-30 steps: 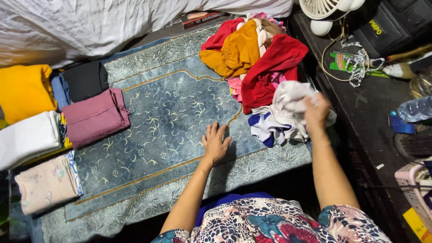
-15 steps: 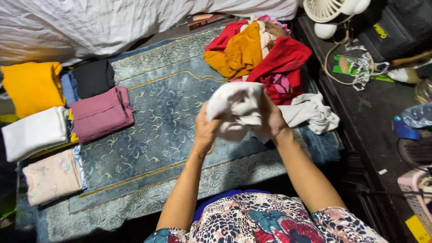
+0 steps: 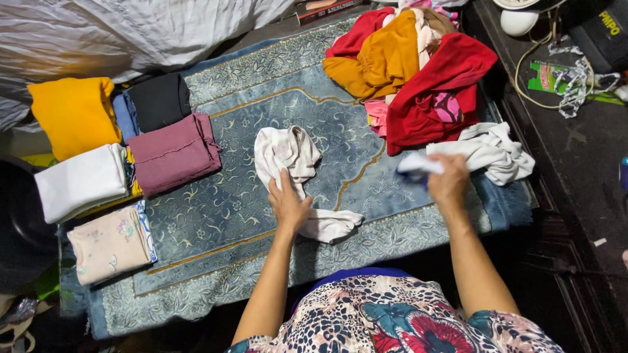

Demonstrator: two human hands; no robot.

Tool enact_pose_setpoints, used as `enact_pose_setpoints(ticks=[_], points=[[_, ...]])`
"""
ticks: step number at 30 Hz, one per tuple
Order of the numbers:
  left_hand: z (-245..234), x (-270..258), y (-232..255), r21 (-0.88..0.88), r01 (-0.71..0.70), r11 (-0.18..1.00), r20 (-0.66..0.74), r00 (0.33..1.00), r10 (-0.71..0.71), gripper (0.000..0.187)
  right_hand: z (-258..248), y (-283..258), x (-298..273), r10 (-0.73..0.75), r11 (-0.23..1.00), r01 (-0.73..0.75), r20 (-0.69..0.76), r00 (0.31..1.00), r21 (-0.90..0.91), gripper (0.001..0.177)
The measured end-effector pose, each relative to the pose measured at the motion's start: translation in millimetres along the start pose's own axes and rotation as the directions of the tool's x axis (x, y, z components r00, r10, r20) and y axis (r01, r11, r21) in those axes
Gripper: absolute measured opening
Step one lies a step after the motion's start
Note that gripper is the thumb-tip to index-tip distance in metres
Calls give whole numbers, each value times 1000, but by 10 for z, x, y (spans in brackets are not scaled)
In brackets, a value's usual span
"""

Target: Folding various items of clothing including t-shirts and a skirt on a floor mat.

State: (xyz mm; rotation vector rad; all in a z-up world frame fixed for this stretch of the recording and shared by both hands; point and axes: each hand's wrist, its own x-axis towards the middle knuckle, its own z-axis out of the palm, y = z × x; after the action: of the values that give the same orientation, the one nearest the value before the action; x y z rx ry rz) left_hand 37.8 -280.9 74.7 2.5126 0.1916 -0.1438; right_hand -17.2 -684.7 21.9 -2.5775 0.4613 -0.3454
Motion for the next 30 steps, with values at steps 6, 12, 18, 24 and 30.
enact_pose_setpoints(ticks=[6,12,18,24,30], points=[[272,342,-568,-120,-72,990,-147,988,54,61,-852,-897,83,-67,991,25,-332,941,-129,51],[104,385,-766,-928,287,237,326,934,146,43,167,-1327,-42,-207,953,190,47,977,237,60],[-448,161,-1070,-900,376,221,429,851,302,33,1197,-1886,-171,-378,848,255,193,906,465,71],[-1551,8,-1283,-786,103,610,170,984,53,24,1198,-1739,139,-255,781,80,200,946,619,23],[-1720,27,-1306,-158,-351,923,-323,902,287,17,369,-1845,274,65,343,-151,137,988,927,21]])
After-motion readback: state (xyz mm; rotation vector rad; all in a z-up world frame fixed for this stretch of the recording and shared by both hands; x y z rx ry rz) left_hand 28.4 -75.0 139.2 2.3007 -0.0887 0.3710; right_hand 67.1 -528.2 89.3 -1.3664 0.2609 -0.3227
